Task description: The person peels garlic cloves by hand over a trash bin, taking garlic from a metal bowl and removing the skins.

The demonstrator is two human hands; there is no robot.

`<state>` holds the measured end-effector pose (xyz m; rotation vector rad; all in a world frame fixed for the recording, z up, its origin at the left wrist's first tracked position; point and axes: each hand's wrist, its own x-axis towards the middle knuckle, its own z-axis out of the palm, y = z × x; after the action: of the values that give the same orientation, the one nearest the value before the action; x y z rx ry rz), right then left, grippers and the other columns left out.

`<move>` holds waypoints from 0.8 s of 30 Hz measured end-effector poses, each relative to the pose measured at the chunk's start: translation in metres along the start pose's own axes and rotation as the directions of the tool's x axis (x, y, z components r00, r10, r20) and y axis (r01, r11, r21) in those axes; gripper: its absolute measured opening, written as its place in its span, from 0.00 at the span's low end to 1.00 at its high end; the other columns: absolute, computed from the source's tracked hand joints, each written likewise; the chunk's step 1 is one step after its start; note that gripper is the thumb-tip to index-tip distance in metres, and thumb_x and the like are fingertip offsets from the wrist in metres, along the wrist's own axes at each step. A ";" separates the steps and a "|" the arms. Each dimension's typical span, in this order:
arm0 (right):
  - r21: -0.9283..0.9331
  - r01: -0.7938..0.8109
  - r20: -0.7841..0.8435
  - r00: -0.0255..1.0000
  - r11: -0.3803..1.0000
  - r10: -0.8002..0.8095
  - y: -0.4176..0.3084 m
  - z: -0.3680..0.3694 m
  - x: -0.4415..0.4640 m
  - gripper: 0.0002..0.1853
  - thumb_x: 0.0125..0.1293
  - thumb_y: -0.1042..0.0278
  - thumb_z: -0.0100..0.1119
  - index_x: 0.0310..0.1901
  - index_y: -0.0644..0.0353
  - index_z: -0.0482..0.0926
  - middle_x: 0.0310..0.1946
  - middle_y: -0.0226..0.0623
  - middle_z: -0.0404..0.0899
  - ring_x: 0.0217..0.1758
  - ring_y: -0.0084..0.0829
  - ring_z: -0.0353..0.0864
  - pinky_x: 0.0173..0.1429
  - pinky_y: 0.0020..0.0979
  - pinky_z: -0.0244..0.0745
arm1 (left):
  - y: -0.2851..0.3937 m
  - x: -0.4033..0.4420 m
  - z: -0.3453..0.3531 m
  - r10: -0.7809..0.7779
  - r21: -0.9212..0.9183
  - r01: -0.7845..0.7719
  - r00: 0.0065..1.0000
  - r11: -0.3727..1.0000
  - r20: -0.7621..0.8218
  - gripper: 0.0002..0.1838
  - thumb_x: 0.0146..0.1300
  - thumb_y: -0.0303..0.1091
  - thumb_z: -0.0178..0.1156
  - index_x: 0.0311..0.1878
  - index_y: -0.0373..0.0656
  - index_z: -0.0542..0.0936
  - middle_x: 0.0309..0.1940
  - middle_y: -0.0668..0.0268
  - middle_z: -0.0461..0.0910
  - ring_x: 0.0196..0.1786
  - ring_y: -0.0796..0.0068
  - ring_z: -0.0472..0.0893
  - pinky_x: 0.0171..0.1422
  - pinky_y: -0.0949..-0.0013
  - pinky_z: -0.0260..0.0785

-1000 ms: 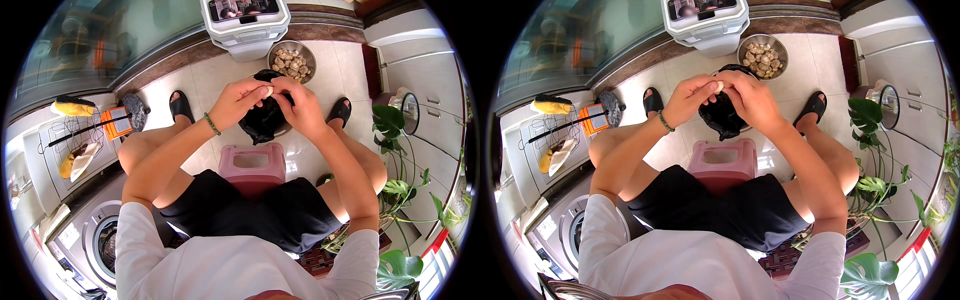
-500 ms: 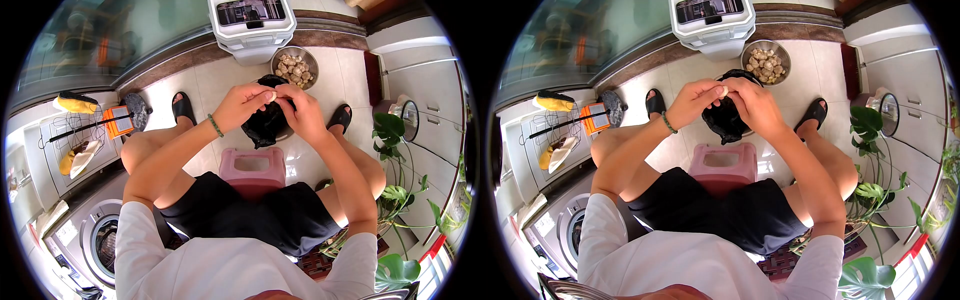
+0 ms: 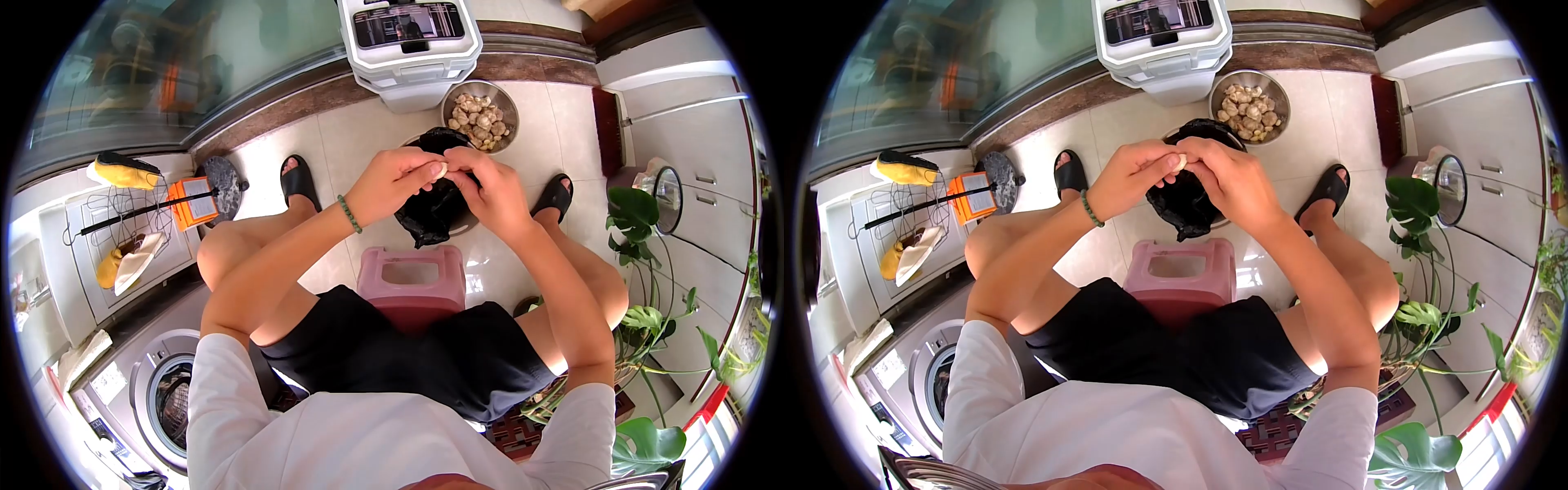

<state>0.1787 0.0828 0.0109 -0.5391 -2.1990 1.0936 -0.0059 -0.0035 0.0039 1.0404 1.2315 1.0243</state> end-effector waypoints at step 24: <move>0.050 -0.005 -0.028 1.000 0.999 0.006 0.000 0.002 -0.002 0.19 0.61 0.82 0.60 0.53 0.58 0.72 0.41 0.41 0.81 0.39 0.43 0.83 0.41 0.35 0.79 | -0.002 -0.001 0.001 -0.084 -0.159 0.088 0.996 0.983 0.036 0.18 0.74 0.41 0.53 0.53 0.35 0.80 0.38 0.69 0.80 0.39 0.81 0.77 0.46 0.75 0.72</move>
<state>0.1787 0.0802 0.0087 -0.5358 -2.1412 1.1343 -0.0049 -0.0048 0.0022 0.8679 1.1405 1.0200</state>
